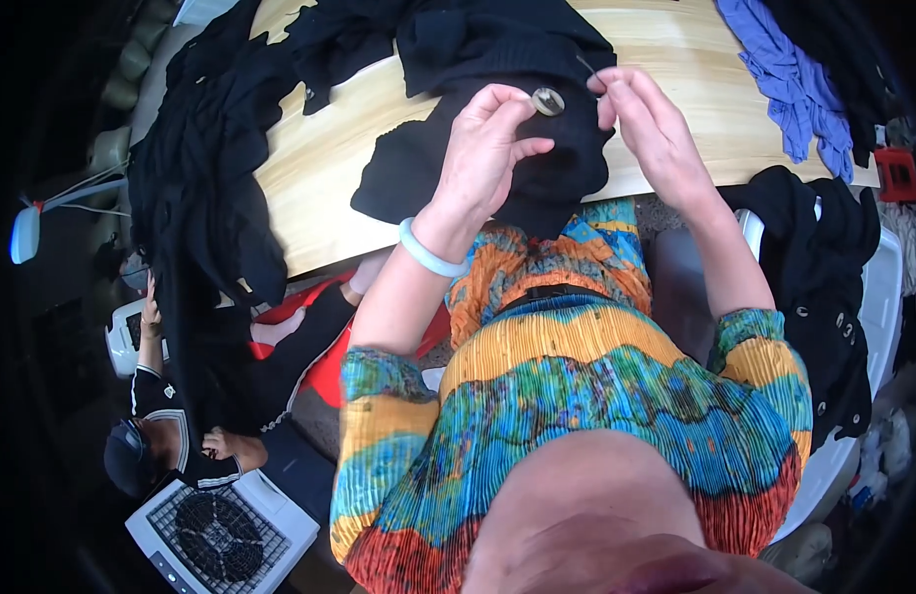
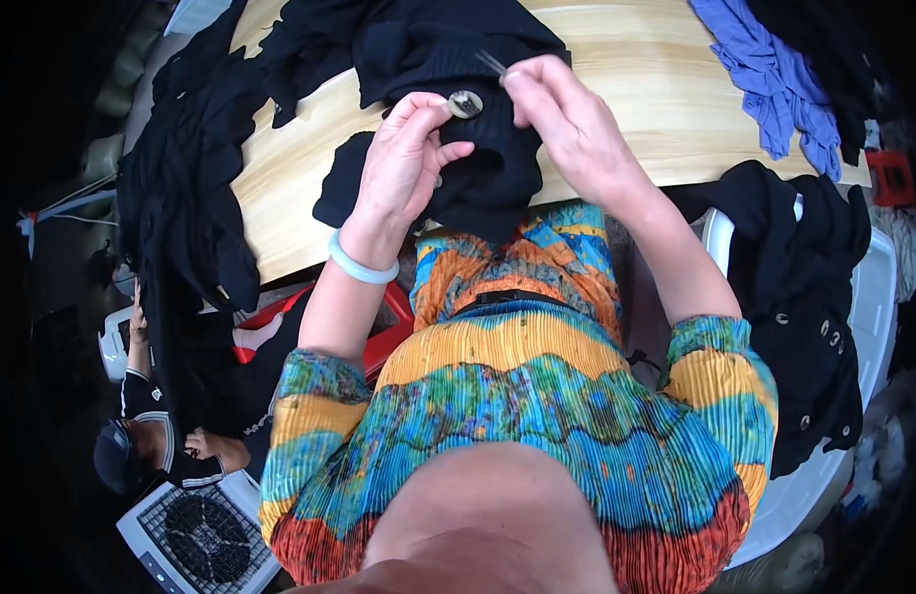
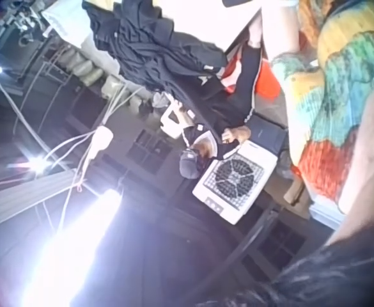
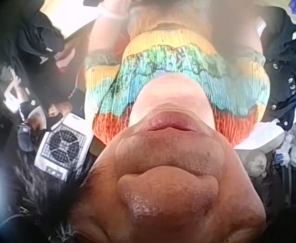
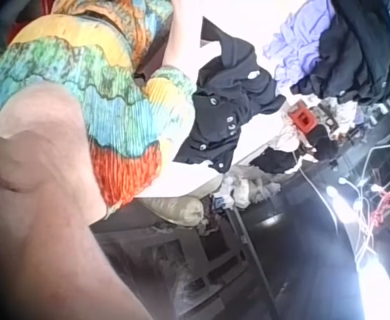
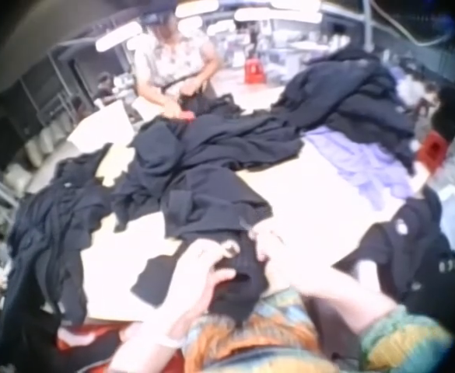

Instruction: Inspecting black garments for quality control, checking buttons, and trimming loose threads with clippers.

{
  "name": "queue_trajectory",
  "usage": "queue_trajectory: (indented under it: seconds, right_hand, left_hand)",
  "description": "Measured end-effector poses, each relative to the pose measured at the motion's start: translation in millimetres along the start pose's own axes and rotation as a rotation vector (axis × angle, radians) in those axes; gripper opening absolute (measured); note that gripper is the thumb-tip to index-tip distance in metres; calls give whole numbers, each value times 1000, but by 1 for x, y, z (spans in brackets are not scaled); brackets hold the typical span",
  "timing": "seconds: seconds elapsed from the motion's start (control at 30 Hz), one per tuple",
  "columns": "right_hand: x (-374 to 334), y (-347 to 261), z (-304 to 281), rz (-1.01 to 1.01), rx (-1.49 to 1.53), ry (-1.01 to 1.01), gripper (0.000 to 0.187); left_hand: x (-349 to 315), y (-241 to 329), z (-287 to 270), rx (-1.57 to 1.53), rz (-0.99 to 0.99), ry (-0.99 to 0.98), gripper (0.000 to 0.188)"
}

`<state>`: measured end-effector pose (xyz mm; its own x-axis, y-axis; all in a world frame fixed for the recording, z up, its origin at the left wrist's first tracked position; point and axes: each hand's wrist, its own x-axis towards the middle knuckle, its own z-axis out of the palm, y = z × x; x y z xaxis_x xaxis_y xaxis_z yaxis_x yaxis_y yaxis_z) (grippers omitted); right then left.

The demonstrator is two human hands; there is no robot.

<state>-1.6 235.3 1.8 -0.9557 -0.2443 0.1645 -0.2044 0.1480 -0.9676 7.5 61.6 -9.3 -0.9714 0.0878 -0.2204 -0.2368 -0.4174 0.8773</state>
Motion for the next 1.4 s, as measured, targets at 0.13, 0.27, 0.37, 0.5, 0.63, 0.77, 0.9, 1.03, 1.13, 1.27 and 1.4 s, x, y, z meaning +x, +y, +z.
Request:
queue_trajectory:
  seconds: [0.13, 0.27, 0.37, 0.5, 0.63, 0.77, 0.9, 1.03, 1.13, 1.27, 1.4]
  right_hand:
    - [-23, -14, 7, 316, 363, -269, 25]
    - [-24, -1, 14, 377, 434, -292, 28]
    - [-22, 2, 11, 399, 495, -285, 25]
    - [-20, 2, 9, 429, 512, -273, 26]
    - [-19, 4, 7, 476, 554, -271, 26]
    - [-20, 4, 7, 489, 577, -275, 26]
    - [-20, 5, 7, 460, 576, -276, 26]
    - [-20, 5, 8, 451, 567, -286, 27]
    - [-19, 4, 8, 446, 568, -285, 27]
    - [-18, 7, 10, 431, 554, -297, 27]
    - [-19, 8, 12, 440, 552, -287, 27]
  left_hand:
    - [1, -1, 1, -52, 12, -24, 2]
    - [1, -3, 3, -69, 43, -98, 3]
    - [-1, -1, 3, -86, 53, -145, 4]
    - [-1, -1, 5, -86, 67, -173, 5]
    - [0, -2, 8, -69, 72, -162, 5]
    - [4, -8, 0, -72, 72, -115, 4]
    - [3, -5, 4, -88, 93, -90, 7]
    - [3, -5, 2, 29, 124, -61, 23]
    - [3, -5, 5, 121, 188, -24, 25]
    - [4, -8, 4, 243, 235, 84, 19]
    - [8, -16, -4, 402, 382, 96, 13]
